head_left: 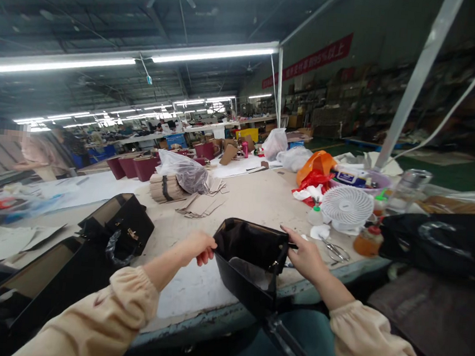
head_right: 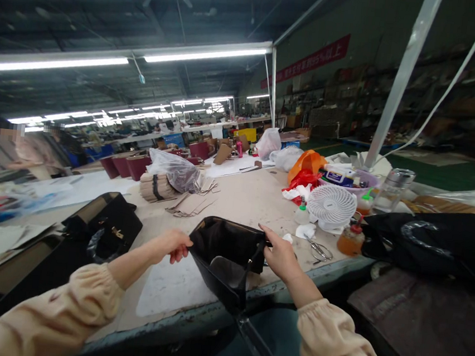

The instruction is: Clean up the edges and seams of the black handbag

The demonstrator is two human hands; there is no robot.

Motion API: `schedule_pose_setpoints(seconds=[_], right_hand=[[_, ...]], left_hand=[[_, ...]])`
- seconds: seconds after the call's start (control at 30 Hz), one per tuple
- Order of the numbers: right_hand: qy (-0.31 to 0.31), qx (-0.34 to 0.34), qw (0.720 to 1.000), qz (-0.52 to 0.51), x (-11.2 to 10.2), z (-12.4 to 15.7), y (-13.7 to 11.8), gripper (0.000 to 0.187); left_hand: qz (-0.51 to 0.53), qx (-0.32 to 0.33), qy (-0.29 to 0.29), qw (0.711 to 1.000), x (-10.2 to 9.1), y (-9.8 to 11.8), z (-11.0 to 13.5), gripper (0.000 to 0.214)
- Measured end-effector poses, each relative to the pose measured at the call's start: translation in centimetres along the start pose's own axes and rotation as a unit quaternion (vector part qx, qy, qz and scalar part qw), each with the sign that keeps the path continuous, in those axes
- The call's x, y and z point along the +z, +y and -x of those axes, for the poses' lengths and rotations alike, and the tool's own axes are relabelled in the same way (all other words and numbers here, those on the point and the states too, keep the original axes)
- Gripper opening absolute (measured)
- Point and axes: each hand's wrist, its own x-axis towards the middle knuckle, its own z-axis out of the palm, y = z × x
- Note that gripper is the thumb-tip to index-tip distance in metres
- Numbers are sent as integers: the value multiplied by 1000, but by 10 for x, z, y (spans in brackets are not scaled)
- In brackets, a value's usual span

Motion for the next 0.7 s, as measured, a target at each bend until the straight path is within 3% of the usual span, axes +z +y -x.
schedule_pose_setpoints(seconds=[0.07, 0.13, 0.17, 0.23, 0.27, 0.3, 0.37, 0.43, 0.57, 0.7], right_hand=[[-8, -5, 1000, -12, 4, -6, 4, 48], [-22, -12, 999, -26, 8, -13, 6, 50], [-29, -14, 999, -34, 11, -16, 6, 50], [-39, -18, 998, -47, 16, -20, 7, 52], [-40, -17, 998, -52, 17, -22, 7, 52], [-39, -16, 998, -55, 18, -22, 7, 53], [-38, -7, 997, -61, 19, -23, 6, 53], [-44, 3, 997, -67, 18, -23, 6, 52], [-49, 1, 996, -72, 17, -22, 5, 52], [-38, -7, 998, -58, 19, -19, 4, 53]], left_hand=[[-37, -8, -44, 998, -6, -1, 13, 34], [-158, 9, -61, 985, -15, 4, 27, 37], [-240, 32, -15, 970, -18, 8, 33, 37], [-368, 128, 153, 908, -22, 21, 43, 32], [-392, 179, 202, 879, -21, 29, 44, 30], [-397, 239, 215, 860, -18, 37, 43, 28], [-388, 349, 187, 832, -8, 52, 33, 23], [-391, 412, 156, 808, 4, 63, 14, 22], [-405, 432, 135, 794, 22, 71, -25, 22], [-426, 425, 142, 786, 33, 68, -43, 19]])
